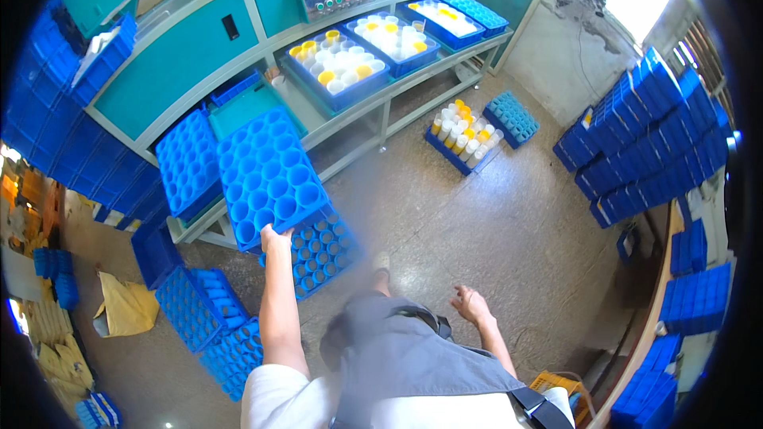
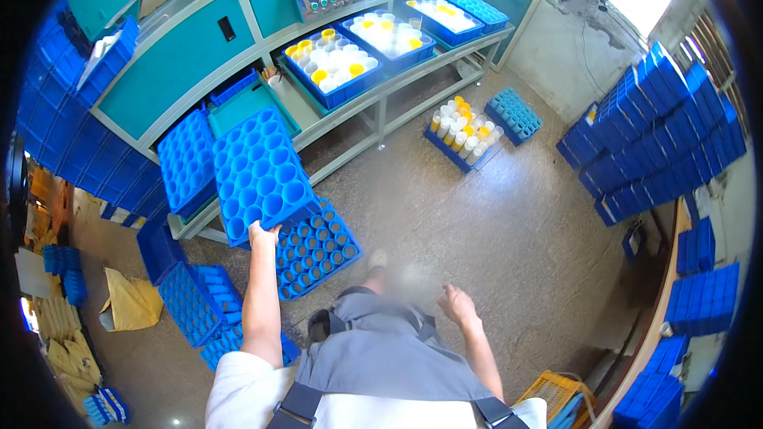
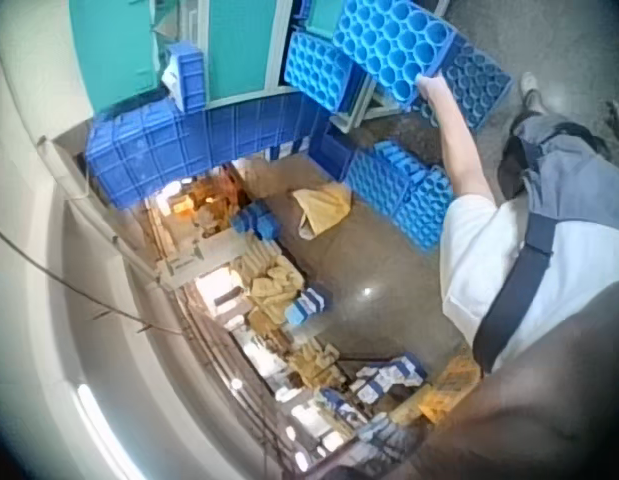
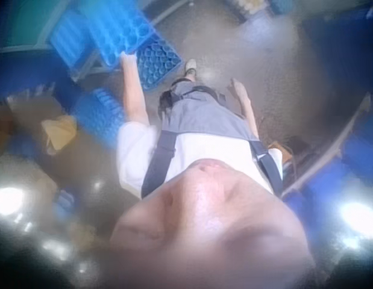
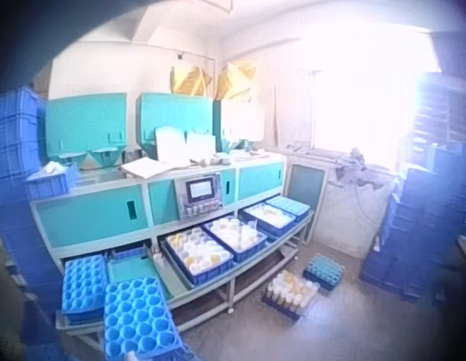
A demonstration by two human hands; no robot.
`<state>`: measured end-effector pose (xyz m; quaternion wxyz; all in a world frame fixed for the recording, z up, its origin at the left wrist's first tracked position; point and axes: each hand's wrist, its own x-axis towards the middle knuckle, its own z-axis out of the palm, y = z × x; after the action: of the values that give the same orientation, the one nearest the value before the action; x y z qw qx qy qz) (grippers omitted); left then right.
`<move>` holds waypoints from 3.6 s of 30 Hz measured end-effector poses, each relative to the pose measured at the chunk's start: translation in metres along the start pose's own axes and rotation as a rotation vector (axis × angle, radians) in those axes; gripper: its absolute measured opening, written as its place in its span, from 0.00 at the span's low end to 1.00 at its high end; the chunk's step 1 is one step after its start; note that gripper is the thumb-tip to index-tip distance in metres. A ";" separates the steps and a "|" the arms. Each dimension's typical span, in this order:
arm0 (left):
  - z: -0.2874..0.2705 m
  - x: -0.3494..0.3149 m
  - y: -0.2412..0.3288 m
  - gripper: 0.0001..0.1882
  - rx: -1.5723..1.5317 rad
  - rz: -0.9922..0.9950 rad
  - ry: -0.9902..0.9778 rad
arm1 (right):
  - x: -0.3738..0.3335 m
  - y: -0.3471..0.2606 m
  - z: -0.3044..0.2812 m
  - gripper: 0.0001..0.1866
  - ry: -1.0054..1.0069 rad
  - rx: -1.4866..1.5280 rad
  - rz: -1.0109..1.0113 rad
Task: The person moves between workstations, picks up blue trays and cylindrical plastic components, and places them into yellow crates and blue trays. They also handle a blue tray with circular holes and a pen, writing on a document before returning to sorting components.
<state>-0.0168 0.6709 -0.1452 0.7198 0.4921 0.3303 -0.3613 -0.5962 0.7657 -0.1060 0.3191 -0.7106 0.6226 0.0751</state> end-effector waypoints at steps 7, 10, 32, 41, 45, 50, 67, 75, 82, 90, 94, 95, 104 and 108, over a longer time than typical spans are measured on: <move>0.157 0.098 -0.017 0.25 -0.091 -0.088 0.113 | 0.127 0.002 -0.097 0.30 -0.115 0.259 0.138; 0.201 0.146 -0.005 0.31 -0.035 0.070 -0.066 | 0.218 0.014 -0.127 0.31 -0.208 0.058 0.162; 0.769 0.062 -0.059 0.49 1.658 1.364 -0.325 | 0.738 -0.248 -0.438 0.24 -0.026 -0.150 -0.620; 0.807 0.133 -0.077 0.43 1.872 1.904 0.024 | 0.755 -0.242 -0.465 0.26 -0.199 -0.185 -0.339; 0.828 0.133 -0.071 0.39 2.012 2.140 0.052 | 0.773 -0.249 -0.474 0.25 -0.240 -0.227 -0.466; 0.826 0.098 -0.078 0.33 1.995 1.833 -0.015 | 0.795 -0.257 -0.487 0.24 -0.209 -0.195 -0.675; 0.219 -0.100 -0.437 0.20 1.217 -0.003 0.430 | 0.793 -0.227 -0.404 0.26 -0.839 -0.676 -1.144; 0.111 -0.128 -0.556 0.17 0.752 -0.156 0.805 | 0.711 -0.329 -0.271 0.21 -0.815 -0.833 -1.437; -0.110 -0.193 -0.616 0.11 0.035 0.131 0.632 | 0.617 -0.311 -0.081 0.23 -0.706 -1.173 -1.334; -0.311 -0.198 -0.557 0.10 0.122 -0.096 0.810 | 0.583 -0.254 -0.057 0.25 -0.931 -0.973 -0.854; -0.310 -0.203 -0.436 0.13 -0.181 0.195 0.865 | 0.619 -0.254 -0.024 0.26 -0.853 -1.208 -0.829; -0.302 -0.199 -0.410 0.14 -0.209 0.315 0.847 | 0.630 -0.254 -0.011 0.26 -0.823 -1.273 -0.761; -0.350 -0.011 -0.248 0.20 0.575 0.113 0.754 | 0.652 -0.248 0.228 0.17 -0.458 -0.493 -0.606; -0.398 0.191 -0.170 0.23 0.777 0.270 0.754 | 0.692 -0.214 0.316 0.18 -0.433 -0.260 -0.242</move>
<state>-0.1087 0.9679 -0.5018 0.3573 0.8545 0.3413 -0.1600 -0.1570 0.3640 -0.6258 0.3573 -0.7822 0.4358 0.2657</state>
